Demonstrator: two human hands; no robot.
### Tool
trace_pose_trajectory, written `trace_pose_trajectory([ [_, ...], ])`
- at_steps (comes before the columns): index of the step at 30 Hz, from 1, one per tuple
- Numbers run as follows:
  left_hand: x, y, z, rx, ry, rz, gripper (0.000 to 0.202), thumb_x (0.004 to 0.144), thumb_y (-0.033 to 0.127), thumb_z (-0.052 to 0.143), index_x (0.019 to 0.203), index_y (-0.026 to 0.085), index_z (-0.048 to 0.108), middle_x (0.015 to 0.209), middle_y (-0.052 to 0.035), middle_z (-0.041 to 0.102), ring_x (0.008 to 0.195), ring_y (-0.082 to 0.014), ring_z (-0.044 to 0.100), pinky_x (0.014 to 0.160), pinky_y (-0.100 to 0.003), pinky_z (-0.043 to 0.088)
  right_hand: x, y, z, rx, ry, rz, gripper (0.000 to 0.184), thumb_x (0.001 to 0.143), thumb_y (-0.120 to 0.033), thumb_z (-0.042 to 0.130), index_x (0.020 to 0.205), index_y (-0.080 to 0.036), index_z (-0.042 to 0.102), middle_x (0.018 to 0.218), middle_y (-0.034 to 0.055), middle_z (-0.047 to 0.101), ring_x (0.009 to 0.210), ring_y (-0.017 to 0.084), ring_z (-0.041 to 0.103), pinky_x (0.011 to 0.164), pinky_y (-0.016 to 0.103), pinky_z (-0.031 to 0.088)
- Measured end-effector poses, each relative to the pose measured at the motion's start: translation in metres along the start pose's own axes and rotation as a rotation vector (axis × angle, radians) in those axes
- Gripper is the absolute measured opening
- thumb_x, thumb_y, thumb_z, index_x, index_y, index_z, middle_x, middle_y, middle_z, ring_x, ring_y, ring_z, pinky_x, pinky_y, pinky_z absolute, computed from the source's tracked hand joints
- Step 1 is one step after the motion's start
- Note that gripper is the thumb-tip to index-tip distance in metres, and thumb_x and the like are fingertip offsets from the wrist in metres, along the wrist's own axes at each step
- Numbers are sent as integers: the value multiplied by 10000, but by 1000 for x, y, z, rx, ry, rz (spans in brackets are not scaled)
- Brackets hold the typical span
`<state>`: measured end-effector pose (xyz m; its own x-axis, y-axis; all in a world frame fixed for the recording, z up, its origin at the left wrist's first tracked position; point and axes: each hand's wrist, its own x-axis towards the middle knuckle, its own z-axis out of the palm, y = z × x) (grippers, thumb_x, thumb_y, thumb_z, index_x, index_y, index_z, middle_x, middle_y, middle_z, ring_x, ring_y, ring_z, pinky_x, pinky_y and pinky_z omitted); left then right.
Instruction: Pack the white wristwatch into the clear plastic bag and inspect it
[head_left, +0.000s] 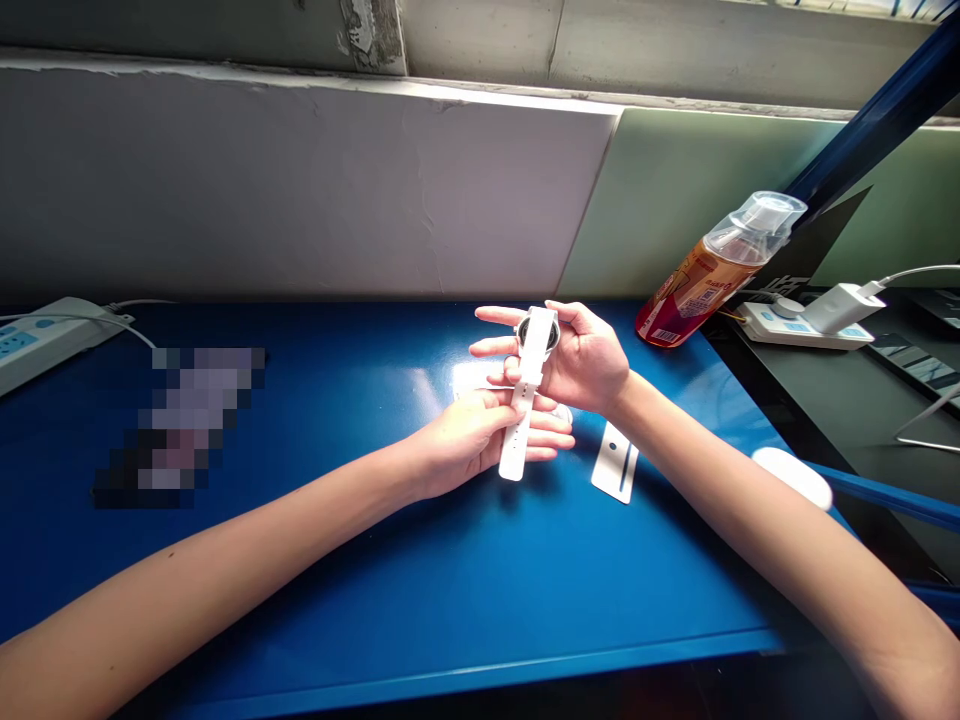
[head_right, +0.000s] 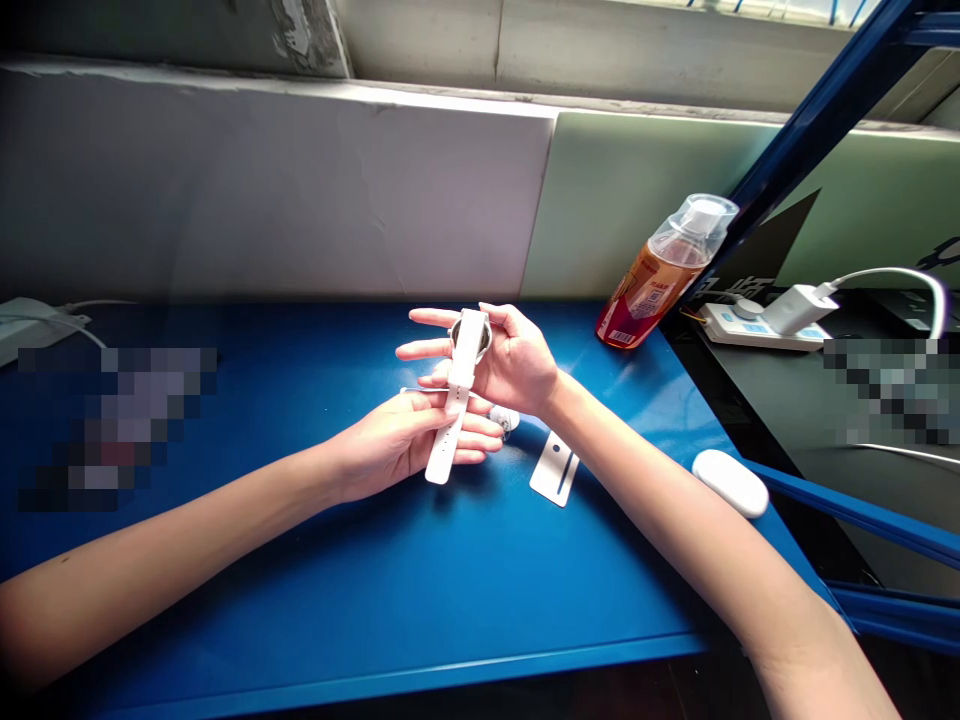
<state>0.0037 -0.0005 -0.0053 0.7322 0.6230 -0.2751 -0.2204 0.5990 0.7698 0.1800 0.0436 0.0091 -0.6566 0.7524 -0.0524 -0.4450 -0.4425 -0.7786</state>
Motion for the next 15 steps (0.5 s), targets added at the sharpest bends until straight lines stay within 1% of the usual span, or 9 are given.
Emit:
trace_pose_trajectory([
  [3, -1, 0, 2, 11, 14, 0, 189, 966, 175, 571, 1048, 65, 701, 1054, -193, 744, 931, -259, 747, 932, -424, 567, 0, 0, -1, 10, -1, -1, 567, 959, -428, 272, 1287, -99, 596, 982, 124, 771, 702, 193, 683, 905, 437, 537],
  [5, -2, 1, 4, 28, 28, -13, 190, 963, 186, 583, 1066, 72, 695, 1065, -191, 742, 930, -257, 747, 917, -417, 574, 0, 0, 1, 35, 1, 0, 536, 992, -439, 303, 1227, -92, 638, 851, 74, 749, 624, 149, 636, 869, 379, 555],
  [7, -2, 1, 4, 49, 38, -21, 194, 957, 205, 602, 1076, 83, 695, 1068, -186, 745, 934, -253, 746, 917, -410, 573, 0, 2, 3, 43, 17, -10, 505, 1011, -461, 357, 1160, -100, 676, 694, 2, 666, 533, 104, 558, 795, 315, 571],
  [9, -2, 1, 3, 64, 40, -28, 217, 955, 251, 614, 1070, 89, 702, 1059, -180, 751, 943, -253, 745, 933, -410, 562, 1, 3, 5, 14, 82, -53, 434, 995, -479, 459, 1078, -135, 711, 570, -58, 544, 447, 74, 453, 677, 255, 567],
  [11, -2, 2, 2, 34, 26, -35, 305, 959, 347, 600, 1074, 84, 702, 1061, -183, 750, 966, -271, 740, 961, -427, 544, 3, 2, 6, -12, 192, -118, 338, 952, -478, 574, 981, -179, 729, 503, -93, 442, 392, 55, 360, 585, 212, 538],
  [12, -3, 3, 2, -4, 20, -40, 382, 960, 414, 579, 1095, 76, 695, 1083, -193, 743, 998, -288, 732, 984, -441, 529, 4, 2, 5, -10, 247, -147, 300, 935, -469, 610, 940, -193, 728, 490, -101, 420, 383, 49, 345, 563, 196, 526],
  [13, -3, 5, 3, -52, 17, -41, 468, 957, 480, 552, 1129, 65, 681, 1121, -206, 729, 1041, -309, 717, 1008, -456, 513, 5, 1, 5, 8, 291, -172, 275, 933, -454, 623, 913, -198, 723, 489, -103, 424, 383, 44, 356, 559, 182, 519],
  [15, -3, 8, 5, -141, 33, -28, 602, 942, 570, 520, 1224, 49, 625, 1226, -237, 679, 1143, -347, 670, 1053, -481, 478, 7, -2, 3, 71, 339, -218, 250, 971, -397, 581, 906, -194, 710, 527, -93, 501, 414, 33, 437, 605, 160, 529],
])
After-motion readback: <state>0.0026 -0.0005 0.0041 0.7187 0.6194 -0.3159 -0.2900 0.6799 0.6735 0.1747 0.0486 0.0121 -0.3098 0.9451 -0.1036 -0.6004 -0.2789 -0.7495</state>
